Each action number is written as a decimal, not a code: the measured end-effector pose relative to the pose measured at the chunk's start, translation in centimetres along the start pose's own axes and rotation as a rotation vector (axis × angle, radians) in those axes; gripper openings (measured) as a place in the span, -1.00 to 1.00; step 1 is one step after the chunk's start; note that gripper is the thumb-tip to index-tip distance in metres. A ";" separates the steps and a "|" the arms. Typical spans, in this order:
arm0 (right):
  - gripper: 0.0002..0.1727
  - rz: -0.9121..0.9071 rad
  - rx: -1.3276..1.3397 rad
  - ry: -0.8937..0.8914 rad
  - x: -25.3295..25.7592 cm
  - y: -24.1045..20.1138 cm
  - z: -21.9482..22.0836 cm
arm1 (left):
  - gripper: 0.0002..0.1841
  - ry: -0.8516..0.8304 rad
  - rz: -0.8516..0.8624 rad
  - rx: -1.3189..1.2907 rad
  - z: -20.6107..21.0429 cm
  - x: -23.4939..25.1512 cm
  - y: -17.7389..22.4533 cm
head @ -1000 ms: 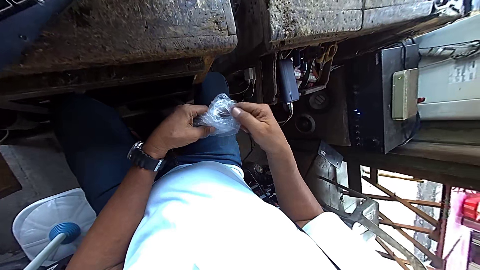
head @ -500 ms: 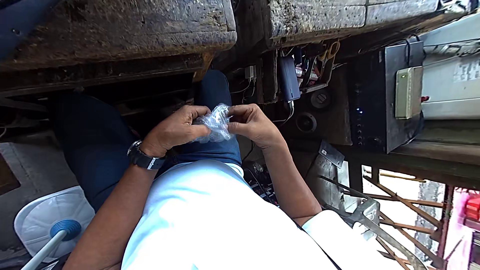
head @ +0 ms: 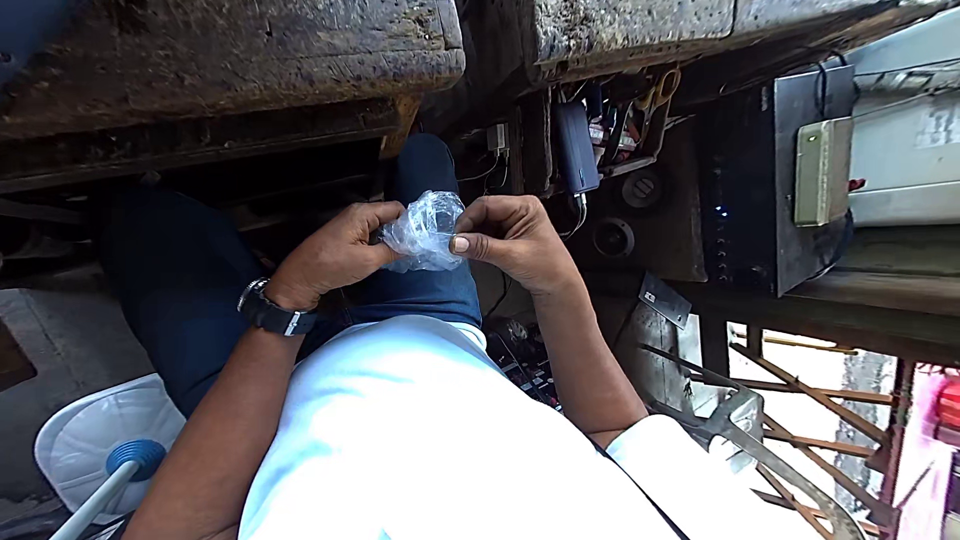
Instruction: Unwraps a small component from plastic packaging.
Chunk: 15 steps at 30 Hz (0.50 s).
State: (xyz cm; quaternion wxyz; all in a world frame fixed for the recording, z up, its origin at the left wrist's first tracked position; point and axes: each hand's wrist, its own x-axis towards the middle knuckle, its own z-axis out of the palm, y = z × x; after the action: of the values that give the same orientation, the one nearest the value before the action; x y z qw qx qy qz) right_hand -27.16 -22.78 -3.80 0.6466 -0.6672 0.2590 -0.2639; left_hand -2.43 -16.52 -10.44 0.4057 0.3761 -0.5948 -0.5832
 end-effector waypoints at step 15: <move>-0.87 -0.081 -0.102 0.159 -0.7 -0.9 0.7 | -0.83 0.181 0.056 0.279 1.3 0.3 0.4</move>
State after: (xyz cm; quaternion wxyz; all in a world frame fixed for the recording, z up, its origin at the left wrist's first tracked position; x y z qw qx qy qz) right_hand -27.19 -21.79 -2.95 0.5780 -0.6861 0.2956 -0.3282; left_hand -3.71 -16.30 -9.98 0.4174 0.4631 -0.6413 -0.4472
